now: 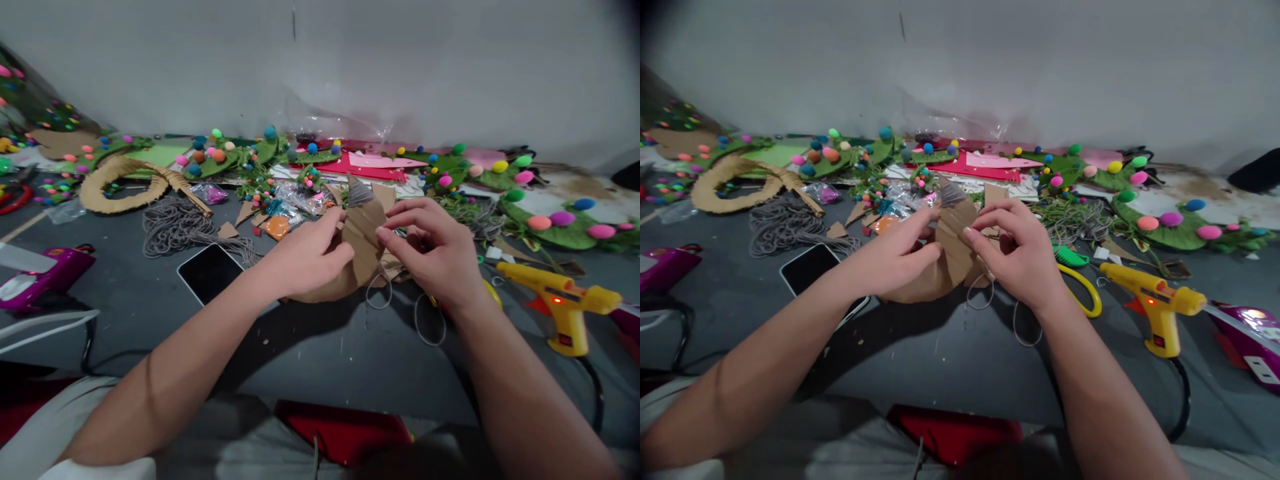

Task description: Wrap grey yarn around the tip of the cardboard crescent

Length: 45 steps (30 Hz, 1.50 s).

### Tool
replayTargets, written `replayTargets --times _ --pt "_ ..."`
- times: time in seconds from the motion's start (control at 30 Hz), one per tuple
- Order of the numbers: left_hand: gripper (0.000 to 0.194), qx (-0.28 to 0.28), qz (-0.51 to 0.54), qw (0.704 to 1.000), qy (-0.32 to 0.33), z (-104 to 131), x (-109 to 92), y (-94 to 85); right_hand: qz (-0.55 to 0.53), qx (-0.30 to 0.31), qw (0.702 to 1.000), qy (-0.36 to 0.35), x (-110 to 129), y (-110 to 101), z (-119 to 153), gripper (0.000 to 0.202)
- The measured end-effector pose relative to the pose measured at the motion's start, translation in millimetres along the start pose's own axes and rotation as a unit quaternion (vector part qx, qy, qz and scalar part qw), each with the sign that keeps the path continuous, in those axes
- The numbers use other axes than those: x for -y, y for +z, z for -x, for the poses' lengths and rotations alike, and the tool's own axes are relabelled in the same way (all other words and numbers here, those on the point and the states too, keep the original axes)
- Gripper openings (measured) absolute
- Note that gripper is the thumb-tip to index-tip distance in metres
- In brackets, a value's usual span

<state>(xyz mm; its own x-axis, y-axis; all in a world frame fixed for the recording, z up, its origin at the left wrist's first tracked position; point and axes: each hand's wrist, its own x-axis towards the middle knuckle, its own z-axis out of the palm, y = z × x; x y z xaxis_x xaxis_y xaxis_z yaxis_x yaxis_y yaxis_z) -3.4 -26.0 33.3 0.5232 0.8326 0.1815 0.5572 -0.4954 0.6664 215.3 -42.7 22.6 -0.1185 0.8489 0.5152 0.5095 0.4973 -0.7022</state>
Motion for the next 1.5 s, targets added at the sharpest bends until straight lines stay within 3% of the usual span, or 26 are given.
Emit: replayTargets --times 0.17,0.43,0.67,0.83,1.13,1.33,1.5 --pt "0.026 0.028 -0.149 0.988 -0.014 -2 1 -3.6 0.027 0.019 0.999 -0.018 -2 1 0 0.007" --pt "0.022 0.037 -0.191 0.981 -0.008 -2 1 -9.3 0.062 0.057 0.996 -0.041 -4 6 2 0.007" --pt "0.049 -0.016 -0.279 0.960 -0.011 -2 -6 -2.4 0.077 0.070 0.993 -0.047 0 10 5 0.004" --pt "0.045 -0.082 -0.337 0.938 -0.003 -3 -3 4.5 0.096 0.073 0.991 -0.059 4 11 6 0.004" --pt "0.052 -0.109 -0.319 0.941 -0.011 -4 3 3.6 0.081 0.050 0.995 -0.042 4 15 8 0.008" --pt "0.053 -0.122 -0.278 0.953 -0.014 -3 5 -0.7 0.040 0.040 0.997 0.053 8 14 8 0.021" --pt "0.051 -0.123 -0.197 0.973 0.003 -4 8 -9.5 -0.062 0.080 0.990 0.099 6 10 2 0.024"
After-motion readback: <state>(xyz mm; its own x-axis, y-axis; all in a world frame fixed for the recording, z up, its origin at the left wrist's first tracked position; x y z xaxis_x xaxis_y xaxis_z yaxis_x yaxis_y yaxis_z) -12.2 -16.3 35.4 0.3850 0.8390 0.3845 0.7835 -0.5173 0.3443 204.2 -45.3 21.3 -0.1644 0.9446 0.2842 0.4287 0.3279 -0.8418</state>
